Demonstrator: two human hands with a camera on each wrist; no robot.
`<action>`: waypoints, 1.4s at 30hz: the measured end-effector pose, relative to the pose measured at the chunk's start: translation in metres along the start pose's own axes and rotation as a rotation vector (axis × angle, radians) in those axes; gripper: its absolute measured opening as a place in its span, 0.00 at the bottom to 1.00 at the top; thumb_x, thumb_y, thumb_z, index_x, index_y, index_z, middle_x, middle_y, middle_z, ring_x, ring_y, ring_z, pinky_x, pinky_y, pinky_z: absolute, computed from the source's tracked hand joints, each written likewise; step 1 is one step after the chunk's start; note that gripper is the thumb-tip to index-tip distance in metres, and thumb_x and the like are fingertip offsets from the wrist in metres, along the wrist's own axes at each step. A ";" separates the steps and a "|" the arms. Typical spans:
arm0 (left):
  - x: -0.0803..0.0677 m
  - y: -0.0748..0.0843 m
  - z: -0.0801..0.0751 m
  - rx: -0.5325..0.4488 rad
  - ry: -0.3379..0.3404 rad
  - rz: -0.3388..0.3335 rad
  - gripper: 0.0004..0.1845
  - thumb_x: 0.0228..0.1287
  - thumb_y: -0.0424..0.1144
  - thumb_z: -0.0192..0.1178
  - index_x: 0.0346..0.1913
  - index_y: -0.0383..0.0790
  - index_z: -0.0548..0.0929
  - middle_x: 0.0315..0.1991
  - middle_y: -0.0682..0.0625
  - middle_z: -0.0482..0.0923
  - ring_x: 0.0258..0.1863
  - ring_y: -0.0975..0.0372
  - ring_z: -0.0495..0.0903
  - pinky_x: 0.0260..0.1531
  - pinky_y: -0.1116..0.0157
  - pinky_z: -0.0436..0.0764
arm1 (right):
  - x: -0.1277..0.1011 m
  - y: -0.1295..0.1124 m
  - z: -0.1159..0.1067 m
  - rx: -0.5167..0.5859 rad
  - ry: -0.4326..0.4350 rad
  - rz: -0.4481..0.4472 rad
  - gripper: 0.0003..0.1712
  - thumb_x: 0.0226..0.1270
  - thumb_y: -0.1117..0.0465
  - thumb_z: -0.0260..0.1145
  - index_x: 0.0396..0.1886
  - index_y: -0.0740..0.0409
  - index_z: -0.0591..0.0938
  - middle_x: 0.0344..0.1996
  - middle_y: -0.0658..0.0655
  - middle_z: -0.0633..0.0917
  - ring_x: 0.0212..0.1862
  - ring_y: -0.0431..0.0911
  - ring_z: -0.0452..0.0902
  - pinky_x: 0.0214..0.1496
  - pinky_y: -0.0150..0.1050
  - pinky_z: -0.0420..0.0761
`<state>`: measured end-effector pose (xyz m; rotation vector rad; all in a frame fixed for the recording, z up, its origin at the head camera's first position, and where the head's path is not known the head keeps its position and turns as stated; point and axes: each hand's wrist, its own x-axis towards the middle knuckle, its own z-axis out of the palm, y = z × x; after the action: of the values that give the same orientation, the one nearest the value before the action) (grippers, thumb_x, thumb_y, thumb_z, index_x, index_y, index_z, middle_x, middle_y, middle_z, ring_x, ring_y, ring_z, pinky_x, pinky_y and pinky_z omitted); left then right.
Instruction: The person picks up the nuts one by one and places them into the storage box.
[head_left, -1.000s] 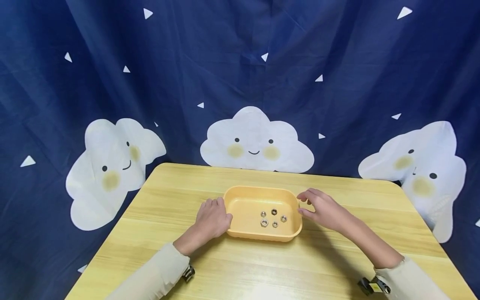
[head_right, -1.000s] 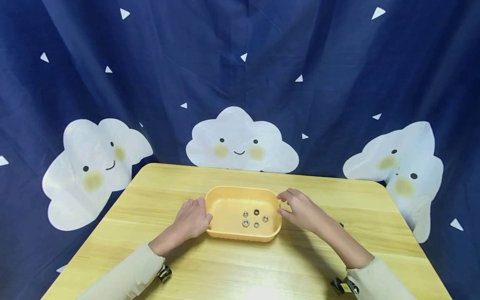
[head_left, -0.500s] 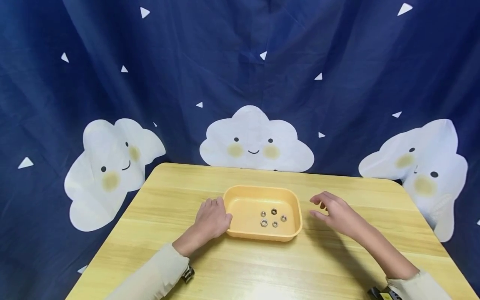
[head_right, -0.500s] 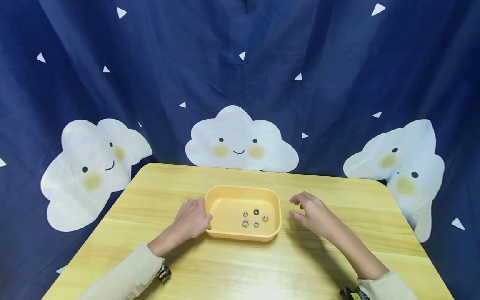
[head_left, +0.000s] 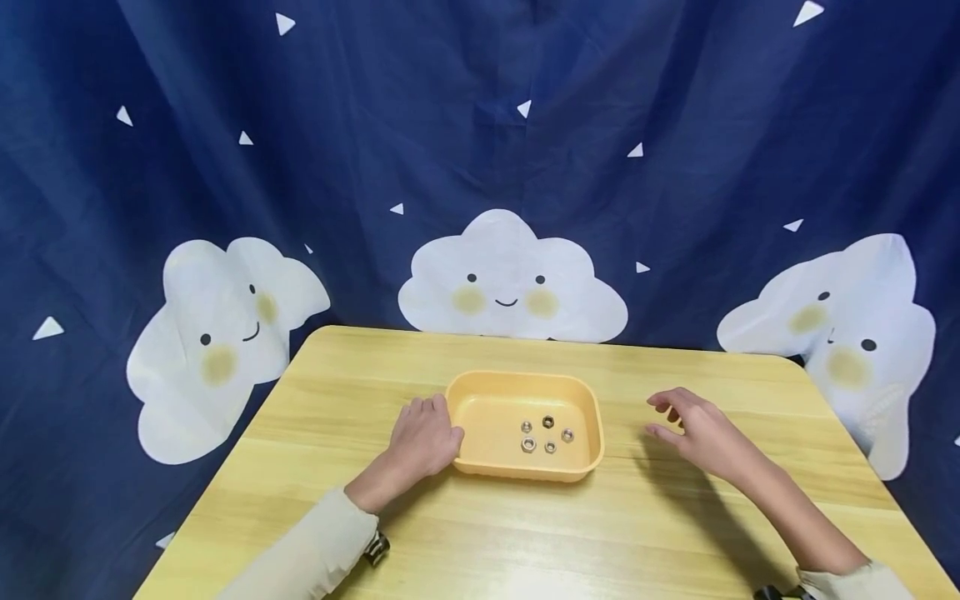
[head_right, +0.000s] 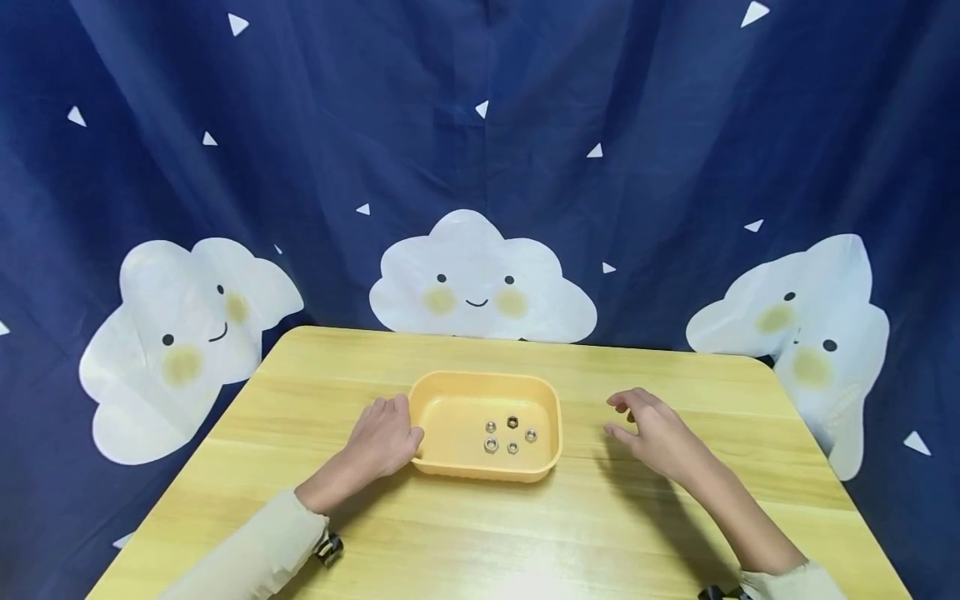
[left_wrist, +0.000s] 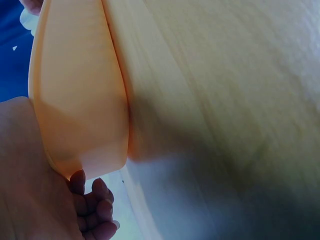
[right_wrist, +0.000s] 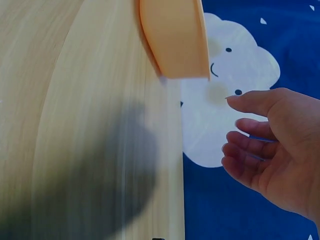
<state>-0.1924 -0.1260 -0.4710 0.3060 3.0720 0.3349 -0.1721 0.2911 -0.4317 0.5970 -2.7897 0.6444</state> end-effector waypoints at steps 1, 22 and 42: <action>0.000 0.000 -0.001 0.002 0.000 0.001 0.14 0.67 0.46 0.50 0.37 0.36 0.69 0.30 0.45 0.67 0.32 0.52 0.65 0.39 0.59 0.65 | -0.001 0.001 -0.001 -0.002 0.003 0.003 0.19 0.60 0.62 0.77 0.49 0.64 0.84 0.44 0.60 0.87 0.38 0.47 0.82 0.39 0.40 0.83; 0.004 0.001 -0.003 0.011 -0.010 0.006 0.14 0.69 0.46 0.49 0.38 0.36 0.68 0.31 0.45 0.67 0.34 0.52 0.65 0.40 0.59 0.65 | -0.024 0.022 -0.005 0.018 -0.022 0.126 0.23 0.63 0.60 0.76 0.54 0.68 0.82 0.45 0.63 0.86 0.41 0.50 0.82 0.38 0.40 0.81; 0.001 0.002 -0.003 -0.002 -0.037 -0.021 0.13 0.69 0.46 0.49 0.39 0.36 0.68 0.32 0.44 0.68 0.34 0.51 0.65 0.40 0.59 0.64 | -0.038 0.038 0.001 -0.002 -0.047 0.199 0.25 0.64 0.59 0.75 0.55 0.70 0.82 0.45 0.67 0.86 0.38 0.49 0.82 0.37 0.41 0.79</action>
<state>-0.1935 -0.1240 -0.4674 0.2759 3.0362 0.3282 -0.1543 0.3348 -0.4581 0.3396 -2.9177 0.6726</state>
